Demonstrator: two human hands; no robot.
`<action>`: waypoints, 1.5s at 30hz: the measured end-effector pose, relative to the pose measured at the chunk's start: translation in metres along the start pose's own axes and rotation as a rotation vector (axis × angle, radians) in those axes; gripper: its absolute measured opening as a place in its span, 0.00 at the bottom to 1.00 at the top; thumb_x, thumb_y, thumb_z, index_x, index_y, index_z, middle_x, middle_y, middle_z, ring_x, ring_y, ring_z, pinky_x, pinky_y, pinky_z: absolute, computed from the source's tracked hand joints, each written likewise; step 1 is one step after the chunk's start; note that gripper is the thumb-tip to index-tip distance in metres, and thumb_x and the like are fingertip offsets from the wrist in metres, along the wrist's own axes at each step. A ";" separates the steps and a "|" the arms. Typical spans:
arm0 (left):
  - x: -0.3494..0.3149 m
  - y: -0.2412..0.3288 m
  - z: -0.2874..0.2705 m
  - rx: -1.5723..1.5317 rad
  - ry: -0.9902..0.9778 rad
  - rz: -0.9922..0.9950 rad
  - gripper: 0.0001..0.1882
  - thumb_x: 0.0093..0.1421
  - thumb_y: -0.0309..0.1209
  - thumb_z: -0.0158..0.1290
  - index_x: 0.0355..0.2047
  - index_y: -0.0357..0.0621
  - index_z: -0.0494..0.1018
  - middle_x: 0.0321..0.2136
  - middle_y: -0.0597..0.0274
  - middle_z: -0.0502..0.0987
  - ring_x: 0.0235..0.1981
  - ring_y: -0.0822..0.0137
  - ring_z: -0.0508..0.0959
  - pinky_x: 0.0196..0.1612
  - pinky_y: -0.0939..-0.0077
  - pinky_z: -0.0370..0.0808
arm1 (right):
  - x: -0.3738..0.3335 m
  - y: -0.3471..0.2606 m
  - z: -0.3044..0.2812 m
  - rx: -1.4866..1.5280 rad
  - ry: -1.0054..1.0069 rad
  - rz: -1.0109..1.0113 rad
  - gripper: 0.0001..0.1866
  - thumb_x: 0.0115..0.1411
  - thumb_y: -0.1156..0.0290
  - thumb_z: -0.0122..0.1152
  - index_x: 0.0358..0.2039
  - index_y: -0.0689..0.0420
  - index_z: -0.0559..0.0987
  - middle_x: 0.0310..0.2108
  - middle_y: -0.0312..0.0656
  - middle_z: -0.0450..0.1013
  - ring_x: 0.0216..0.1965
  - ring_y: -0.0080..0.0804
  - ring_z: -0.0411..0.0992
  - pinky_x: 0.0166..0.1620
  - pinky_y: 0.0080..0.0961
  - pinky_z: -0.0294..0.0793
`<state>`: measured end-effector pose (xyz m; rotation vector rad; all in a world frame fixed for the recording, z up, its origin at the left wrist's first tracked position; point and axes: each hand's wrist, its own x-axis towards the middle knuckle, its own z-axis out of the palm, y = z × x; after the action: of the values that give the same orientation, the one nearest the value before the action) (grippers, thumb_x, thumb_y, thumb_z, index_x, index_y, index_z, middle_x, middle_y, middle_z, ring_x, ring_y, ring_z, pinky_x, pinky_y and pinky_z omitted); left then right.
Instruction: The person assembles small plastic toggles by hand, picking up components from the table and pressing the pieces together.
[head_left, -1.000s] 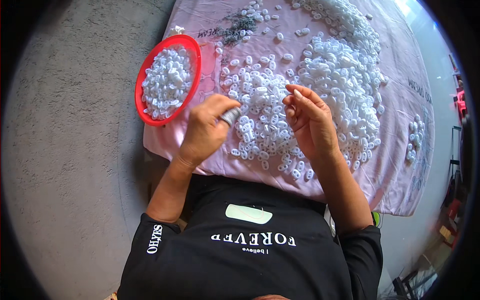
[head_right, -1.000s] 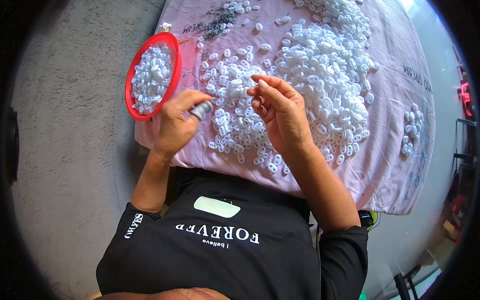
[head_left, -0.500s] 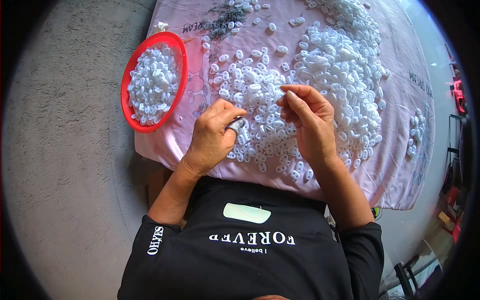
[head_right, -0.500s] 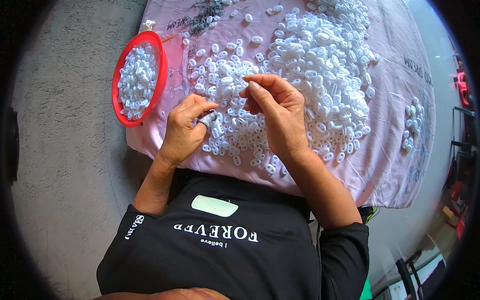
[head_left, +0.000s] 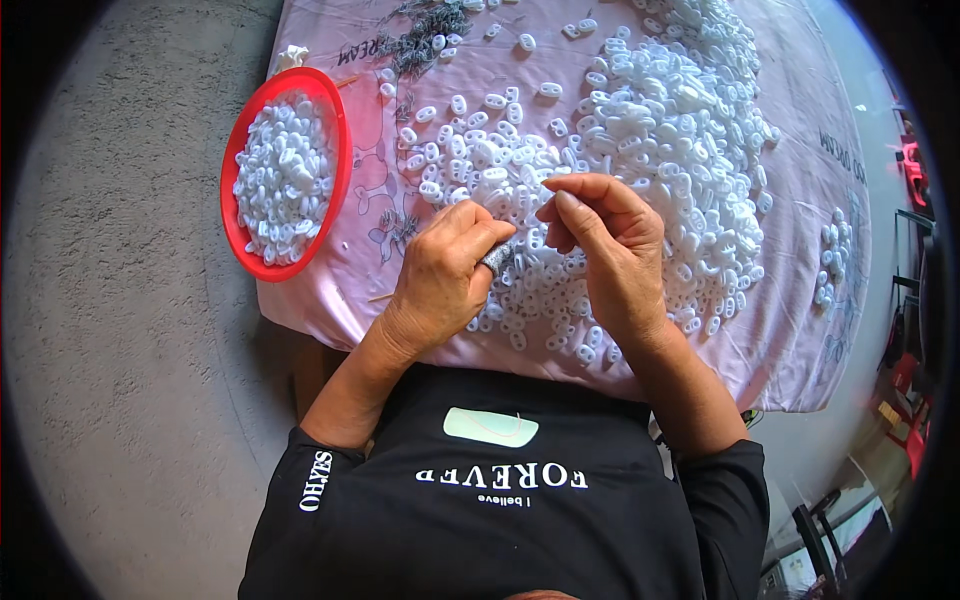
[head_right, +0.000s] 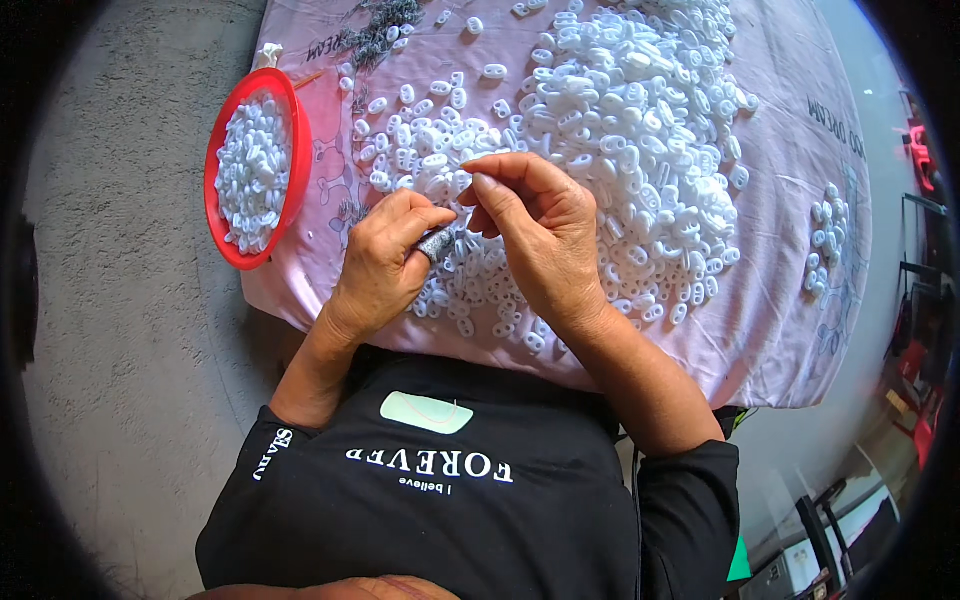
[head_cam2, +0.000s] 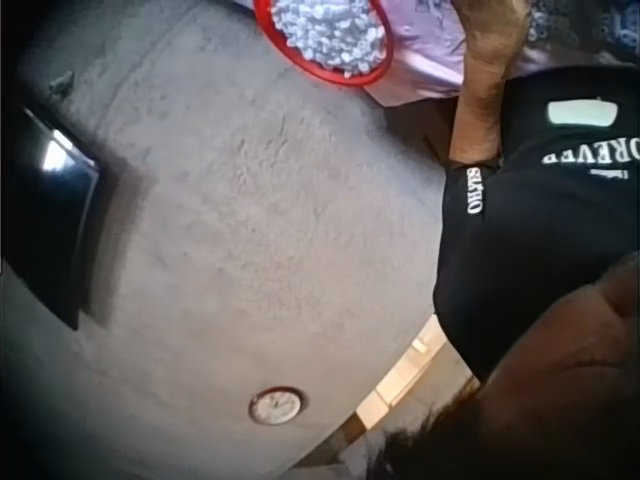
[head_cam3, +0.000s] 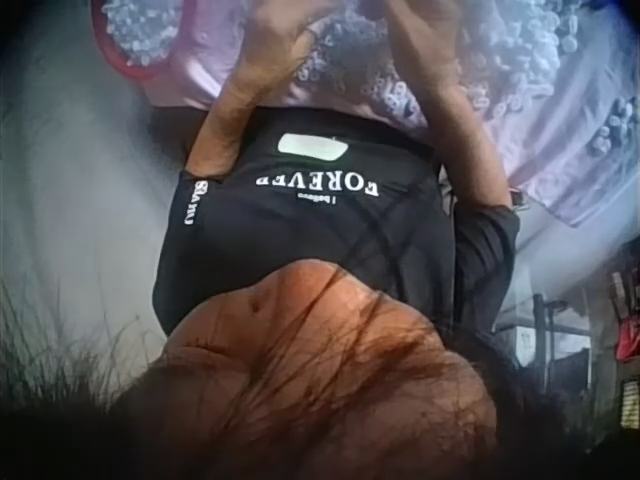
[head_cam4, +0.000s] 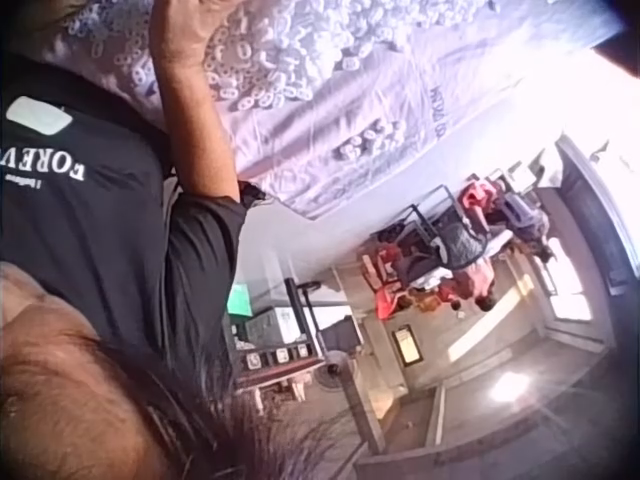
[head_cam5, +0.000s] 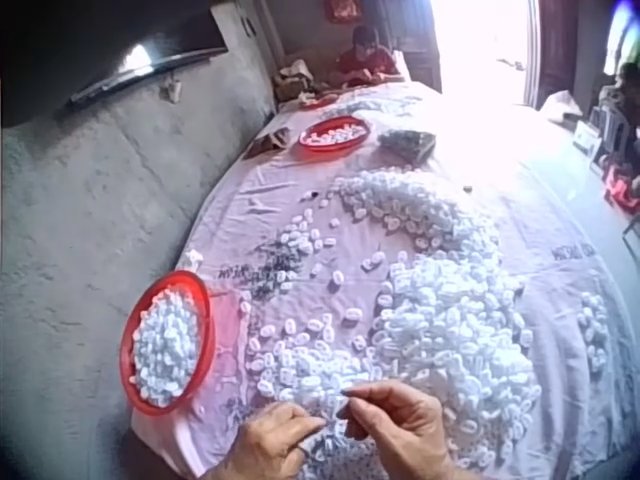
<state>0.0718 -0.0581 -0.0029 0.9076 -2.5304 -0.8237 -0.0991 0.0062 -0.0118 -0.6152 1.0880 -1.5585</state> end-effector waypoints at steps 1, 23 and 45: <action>0.000 -0.001 0.002 0.000 0.024 0.007 0.18 0.40 0.14 0.46 0.34 0.37 0.73 0.28 0.54 0.70 0.33 0.53 0.73 0.37 0.63 0.71 | 0.000 0.000 0.000 -0.002 0.003 0.001 0.09 0.62 0.74 0.53 0.41 0.61 0.77 0.29 0.37 0.75 0.26 0.17 0.70 0.32 0.14 0.68; -0.003 0.014 -0.012 -0.789 0.036 -0.448 0.09 0.58 0.16 0.47 0.39 0.34 0.72 0.31 0.65 0.76 0.33 0.78 0.76 0.38 0.84 0.73 | -0.004 0.006 0.006 -0.163 -0.160 0.148 0.07 0.58 0.80 0.56 0.37 0.65 0.77 0.30 0.38 0.76 0.32 0.22 0.76 0.37 0.17 0.76; -0.002 0.009 -0.024 -0.858 -0.032 -0.511 0.09 0.60 0.16 0.42 0.39 0.35 0.69 0.32 0.60 0.76 0.30 0.76 0.77 0.34 0.83 0.75 | -0.003 0.007 0.005 -0.201 -0.263 0.197 0.09 0.61 0.74 0.55 0.39 0.65 0.75 0.31 0.38 0.75 0.31 0.19 0.74 0.36 0.16 0.75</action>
<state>0.0803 -0.0612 0.0215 1.1942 -1.6434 -1.8658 -0.0914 0.0075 -0.0151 -0.7997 1.0755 -1.1717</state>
